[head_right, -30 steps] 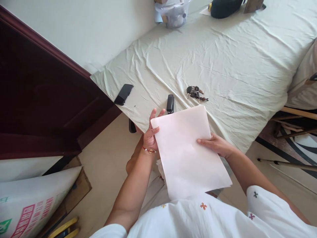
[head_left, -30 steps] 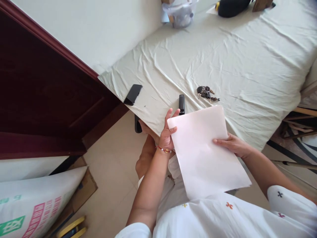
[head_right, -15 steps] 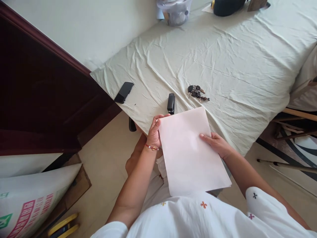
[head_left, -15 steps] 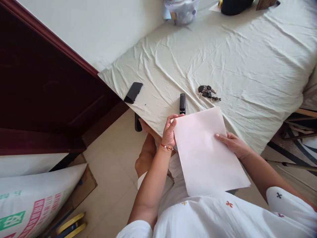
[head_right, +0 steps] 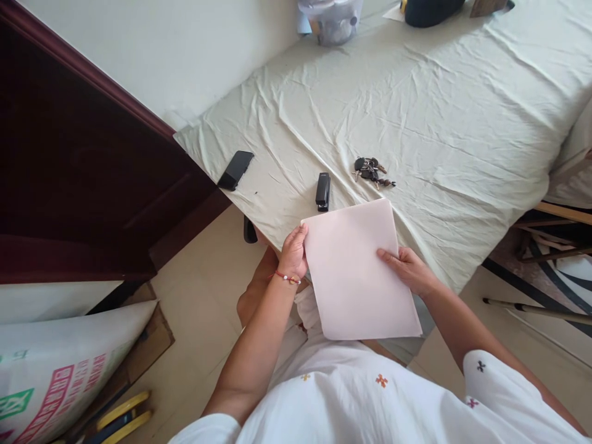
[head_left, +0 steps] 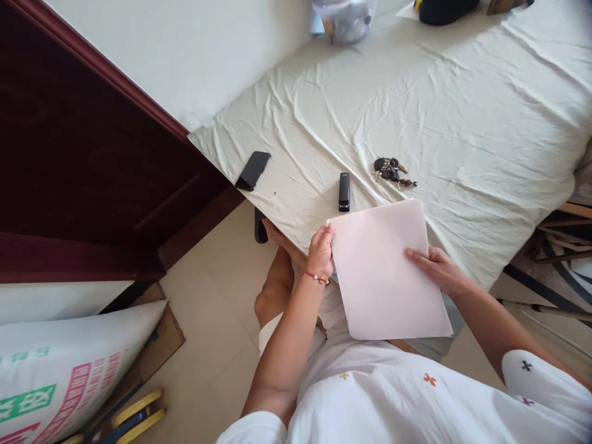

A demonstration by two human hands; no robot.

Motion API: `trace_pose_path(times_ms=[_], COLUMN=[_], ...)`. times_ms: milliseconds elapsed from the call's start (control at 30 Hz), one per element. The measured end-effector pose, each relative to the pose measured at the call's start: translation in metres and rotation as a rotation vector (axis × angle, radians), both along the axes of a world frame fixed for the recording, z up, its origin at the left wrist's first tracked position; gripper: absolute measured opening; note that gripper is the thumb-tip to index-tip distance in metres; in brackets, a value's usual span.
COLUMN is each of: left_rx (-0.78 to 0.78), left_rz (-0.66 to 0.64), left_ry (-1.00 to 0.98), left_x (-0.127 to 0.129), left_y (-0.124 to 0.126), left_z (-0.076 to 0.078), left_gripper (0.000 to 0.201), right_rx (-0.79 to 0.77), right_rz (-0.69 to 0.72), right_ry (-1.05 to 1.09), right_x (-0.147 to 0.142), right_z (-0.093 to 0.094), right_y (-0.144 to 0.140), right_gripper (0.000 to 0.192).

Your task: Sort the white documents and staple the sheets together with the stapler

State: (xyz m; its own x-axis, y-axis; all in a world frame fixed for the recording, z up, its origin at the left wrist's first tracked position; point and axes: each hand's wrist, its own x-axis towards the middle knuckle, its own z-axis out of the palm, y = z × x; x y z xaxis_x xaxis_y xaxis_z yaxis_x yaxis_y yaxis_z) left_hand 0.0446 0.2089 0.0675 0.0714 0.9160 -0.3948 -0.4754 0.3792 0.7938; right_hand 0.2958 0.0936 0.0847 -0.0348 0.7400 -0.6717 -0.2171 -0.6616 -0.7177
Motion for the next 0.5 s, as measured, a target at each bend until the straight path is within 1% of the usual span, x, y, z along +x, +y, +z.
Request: trace_pose_path(times_ms=[100, 200, 267, 400, 500], left_rx=[0.096, 0.207, 0.254, 0.247, 0.236], left_rz=[0.028, 0.042, 0.054, 0.045, -0.016], left_ry=[0.037, 0.120, 0.159, 0.160, 0.142], left_x=[0.000, 0.002, 0.003, 0.004, 0.004], left_y=[0.000, -0.001, -0.002, -0.002, -0.002], left_z=[0.000, 0.001, 0.003, 0.009, 0.015], left_gripper=[0.046, 0.040, 0.038, 0.036, 0.045], right_rx=[0.005, 0.009, 0.010, 0.023, 0.024], right_rz=[0.007, 0.013, 0.015, 0.036, 0.074], right_ry=[-0.005, -0.008, -0.007, -0.013, -0.023], right_x=[0.002, 0.004, 0.005, 0.006, 0.008], right_z=[-0.001, -0.003, -0.004, -0.001, 0.002], right_y=[-0.001, -0.001, -0.001, -0.002, -0.004], right_gripper=[0.058, 0.056, 0.054, 0.054, 0.056])
